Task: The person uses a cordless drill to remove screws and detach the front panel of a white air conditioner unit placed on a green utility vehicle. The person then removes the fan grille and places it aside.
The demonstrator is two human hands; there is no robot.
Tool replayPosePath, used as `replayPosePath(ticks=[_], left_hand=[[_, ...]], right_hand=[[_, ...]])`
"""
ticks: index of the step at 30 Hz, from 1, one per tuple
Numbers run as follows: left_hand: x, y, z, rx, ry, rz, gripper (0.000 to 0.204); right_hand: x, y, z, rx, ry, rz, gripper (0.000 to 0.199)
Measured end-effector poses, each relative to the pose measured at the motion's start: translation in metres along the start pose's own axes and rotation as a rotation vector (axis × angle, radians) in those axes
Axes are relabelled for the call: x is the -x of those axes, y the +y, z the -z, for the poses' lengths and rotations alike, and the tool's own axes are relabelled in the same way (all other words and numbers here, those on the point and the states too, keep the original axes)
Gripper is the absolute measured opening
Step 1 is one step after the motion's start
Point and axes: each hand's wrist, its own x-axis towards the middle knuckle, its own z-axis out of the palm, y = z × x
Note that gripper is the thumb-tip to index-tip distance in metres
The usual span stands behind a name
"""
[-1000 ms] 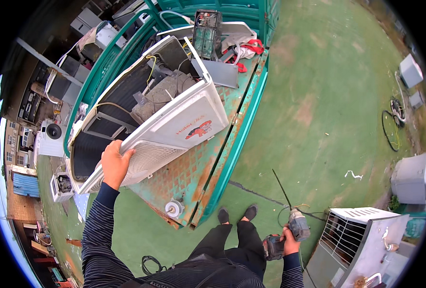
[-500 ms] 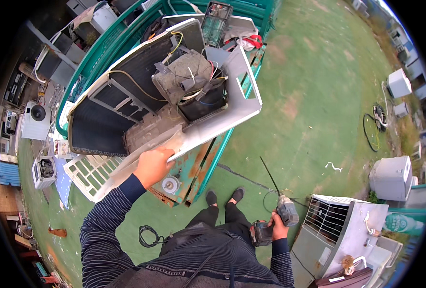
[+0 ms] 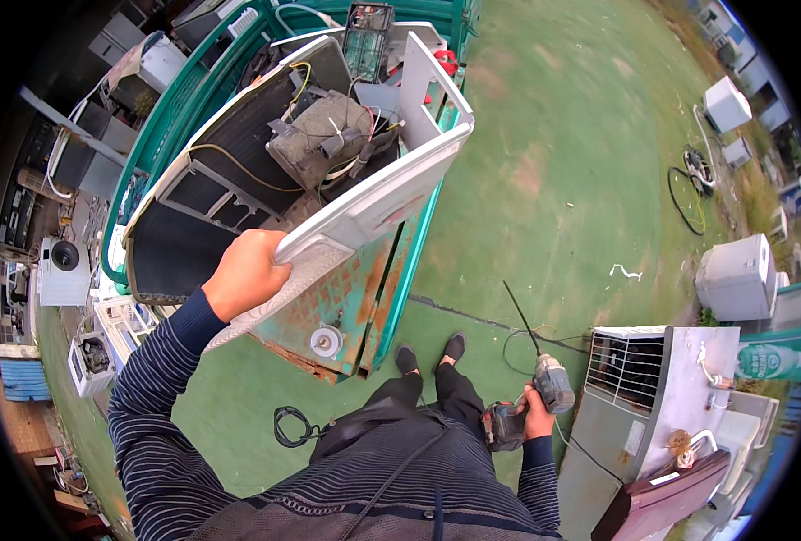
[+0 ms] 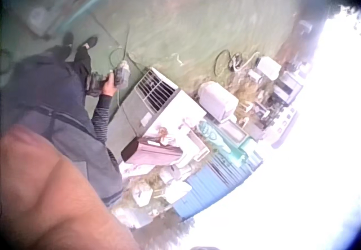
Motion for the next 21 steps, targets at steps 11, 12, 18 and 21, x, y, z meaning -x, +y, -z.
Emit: replayPosePath(ticks=[11, 12, 18, 21], left_hand=[[0.051, 0.151, 0.058, 0.100, -0.198, -0.106, 0.021], [0.055, 0.170, 0.062, 0.103, -0.247, -0.059, 0.023], [0.025, 0.286, 0.053, 0.090, -0.293, -0.066, 0.026], [-0.015, 0.326, 0.038, 0.187, -0.343, -0.038, 0.033]], right_hand=[[-0.033, -0.013, 0.054, 0.054, 0.015, 0.103, 0.012], [-0.042, -0.011, 0.061, 0.058, 0.005, 0.103, 0.012], [-0.086, 0.015, 0.130, 0.141, -0.088, 0.089, 0.013], [-0.090, 0.019, 0.157, 0.094, -0.071, 0.066, 0.011]])
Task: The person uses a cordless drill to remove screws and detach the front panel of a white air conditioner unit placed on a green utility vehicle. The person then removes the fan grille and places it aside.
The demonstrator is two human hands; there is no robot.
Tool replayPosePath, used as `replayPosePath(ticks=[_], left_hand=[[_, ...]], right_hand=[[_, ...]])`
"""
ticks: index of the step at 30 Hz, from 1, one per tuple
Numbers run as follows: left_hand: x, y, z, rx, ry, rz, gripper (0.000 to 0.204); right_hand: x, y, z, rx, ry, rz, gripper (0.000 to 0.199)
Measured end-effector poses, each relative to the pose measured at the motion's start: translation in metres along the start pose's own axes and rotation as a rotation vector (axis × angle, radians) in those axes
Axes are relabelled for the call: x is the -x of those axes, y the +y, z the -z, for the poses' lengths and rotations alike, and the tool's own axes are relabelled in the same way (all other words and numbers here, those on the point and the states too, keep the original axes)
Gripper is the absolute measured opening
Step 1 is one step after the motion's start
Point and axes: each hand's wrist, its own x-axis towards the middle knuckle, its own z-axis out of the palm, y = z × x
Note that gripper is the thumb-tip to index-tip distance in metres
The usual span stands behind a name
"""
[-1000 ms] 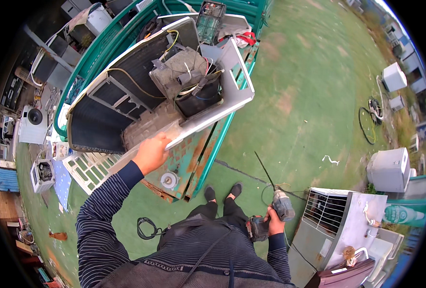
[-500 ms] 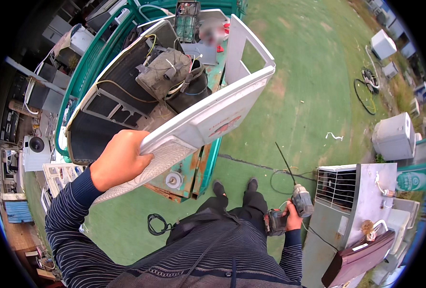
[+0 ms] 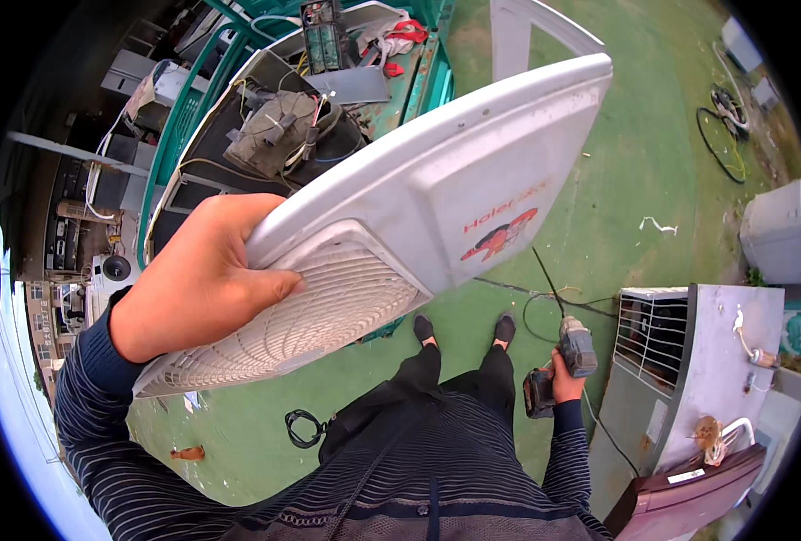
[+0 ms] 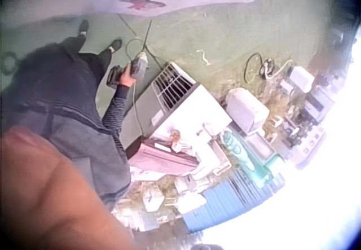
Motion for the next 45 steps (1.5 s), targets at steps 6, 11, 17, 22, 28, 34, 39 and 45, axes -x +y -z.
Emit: replayPosePath(ticks=[6, 11, 17, 22, 28, 34, 39, 45], left_hand=[[-0.145, 0.041, -0.044, 0.079, -0.095, -0.085, 0.041], [-0.271, 0.057, -0.122, 0.119, -0.035, -0.057, 0.034], [-0.454, 0.022, -0.293, 0.282, 0.025, -0.055, 0.027], [-0.555, -0.040, -0.451, 0.149, 0.225, -0.113, 0.033], [-0.623, -0.094, -0.590, 0.218, 0.236, -0.066, 0.031], [-0.677, -0.087, -0.636, -0.042, 0.178, 0.027, 0.032], [-0.649, -0.078, -0.626, -0.034, 0.177, 0.096, 0.045], [-0.533, -0.076, -0.595, -0.030, 0.243, 0.112, 0.073]], right_hand=[[0.020, 0.024, 0.078, 0.076, 0.200, -0.071, 0.014], [0.054, 0.058, 0.122, 0.087, 0.316, -0.180, 0.017], [0.107, 0.108, 0.137, -0.051, 0.497, -0.340, 0.026], [0.140, 0.152, 0.140, -0.131, 0.540, -0.462, 0.026], [0.160, 0.174, 0.136, -0.088, 0.650, -0.620, 0.020], [0.145, 0.198, 0.121, -0.079, 0.638, -0.711, 0.020], [0.122, 0.179, 0.122, 0.012, 0.476, -0.679, 0.024], [0.108, 0.164, 0.117, 0.356, 0.388, -0.315, 0.038]])
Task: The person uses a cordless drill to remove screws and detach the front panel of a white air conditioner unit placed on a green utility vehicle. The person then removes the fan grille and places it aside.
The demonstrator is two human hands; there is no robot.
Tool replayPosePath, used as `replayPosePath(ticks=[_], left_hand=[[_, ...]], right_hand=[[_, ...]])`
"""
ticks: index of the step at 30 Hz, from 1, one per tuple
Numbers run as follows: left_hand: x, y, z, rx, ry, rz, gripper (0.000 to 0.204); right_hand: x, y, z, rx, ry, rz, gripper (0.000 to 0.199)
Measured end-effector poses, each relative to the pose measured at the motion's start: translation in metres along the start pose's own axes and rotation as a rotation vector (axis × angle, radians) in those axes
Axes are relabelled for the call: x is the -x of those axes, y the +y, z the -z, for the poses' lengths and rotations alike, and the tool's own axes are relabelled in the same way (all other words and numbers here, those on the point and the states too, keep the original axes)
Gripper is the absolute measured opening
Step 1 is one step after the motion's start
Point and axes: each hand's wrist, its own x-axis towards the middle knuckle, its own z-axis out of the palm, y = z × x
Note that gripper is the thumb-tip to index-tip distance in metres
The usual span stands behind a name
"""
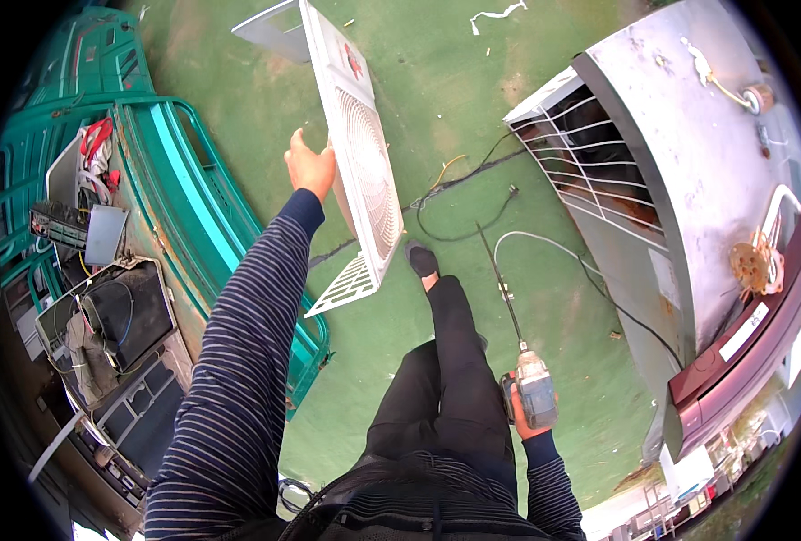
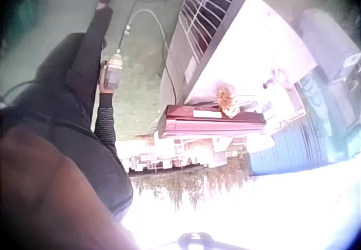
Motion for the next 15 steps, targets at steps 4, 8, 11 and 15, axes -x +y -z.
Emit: replayPosePath(ticks=[4, 8, 11, 15], left_hand=[[0.101, -0.096, 0.038, 0.044, -0.277, -0.176, 0.057], [0.239, -0.209, 0.094, 0.295, -0.556, 0.115, 0.045], [0.359, -0.315, 0.140, 0.237, -0.284, 0.286, 0.040], [0.559, -0.392, 0.193, 0.519, 0.144, 0.921, 0.029]], right_hand=[[-0.023, -0.068, 0.038, -0.006, 0.055, 0.298, 0.034], [-0.017, -0.104, 0.088, -0.087, 0.071, 0.561, 0.042], [-0.036, -0.096, 0.108, 0.101, 0.269, 0.740, 0.044], [-0.085, -0.150, 0.164, -0.326, 0.238, 0.673, 0.036]])
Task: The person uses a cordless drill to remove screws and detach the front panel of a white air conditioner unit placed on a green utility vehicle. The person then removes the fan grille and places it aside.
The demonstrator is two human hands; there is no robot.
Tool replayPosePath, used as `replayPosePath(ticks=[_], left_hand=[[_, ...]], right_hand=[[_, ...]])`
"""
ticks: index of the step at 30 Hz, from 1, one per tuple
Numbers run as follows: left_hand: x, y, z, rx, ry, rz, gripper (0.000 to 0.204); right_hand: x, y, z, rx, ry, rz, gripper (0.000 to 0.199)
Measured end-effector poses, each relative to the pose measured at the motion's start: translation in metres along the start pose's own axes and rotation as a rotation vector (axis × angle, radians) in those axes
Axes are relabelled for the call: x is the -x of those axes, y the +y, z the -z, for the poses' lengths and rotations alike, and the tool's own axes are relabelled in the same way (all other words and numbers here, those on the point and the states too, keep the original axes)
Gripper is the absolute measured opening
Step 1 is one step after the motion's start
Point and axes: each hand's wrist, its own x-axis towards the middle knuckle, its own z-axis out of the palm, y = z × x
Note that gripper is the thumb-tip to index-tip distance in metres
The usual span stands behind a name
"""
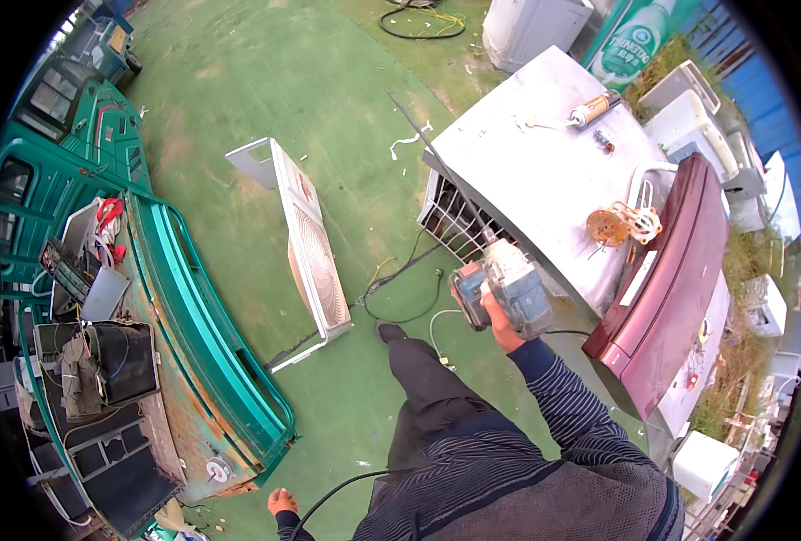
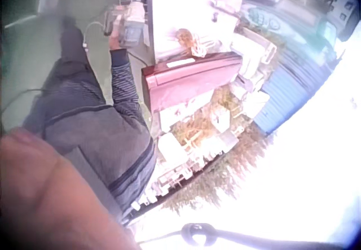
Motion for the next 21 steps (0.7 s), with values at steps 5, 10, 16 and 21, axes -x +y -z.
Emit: replayPosePath(ticks=[5, 10, 16, 21], left_hand=[[0.092, -0.117, 0.023, 0.176, 0.071, 0.382, 0.028], [0.144, -0.115, -0.033, 0.346, -0.090, 0.361, 0.030], [0.168, -0.089, -0.051, 0.432, -0.151, 0.289, 0.032], [0.182, -0.079, -0.049, 0.405, -0.116, 0.173, 0.035]], right_hand=[[-0.122, -0.026, 0.040, -0.135, 0.235, 0.131, 0.036], [-0.213, 0.021, 0.070, -0.193, 0.244, 0.118, 0.039], [-0.251, 0.068, 0.092, -0.279, 0.177, 0.009, 0.041], [-0.259, 0.083, 0.092, -0.284, 0.150, -0.035, 0.044]])
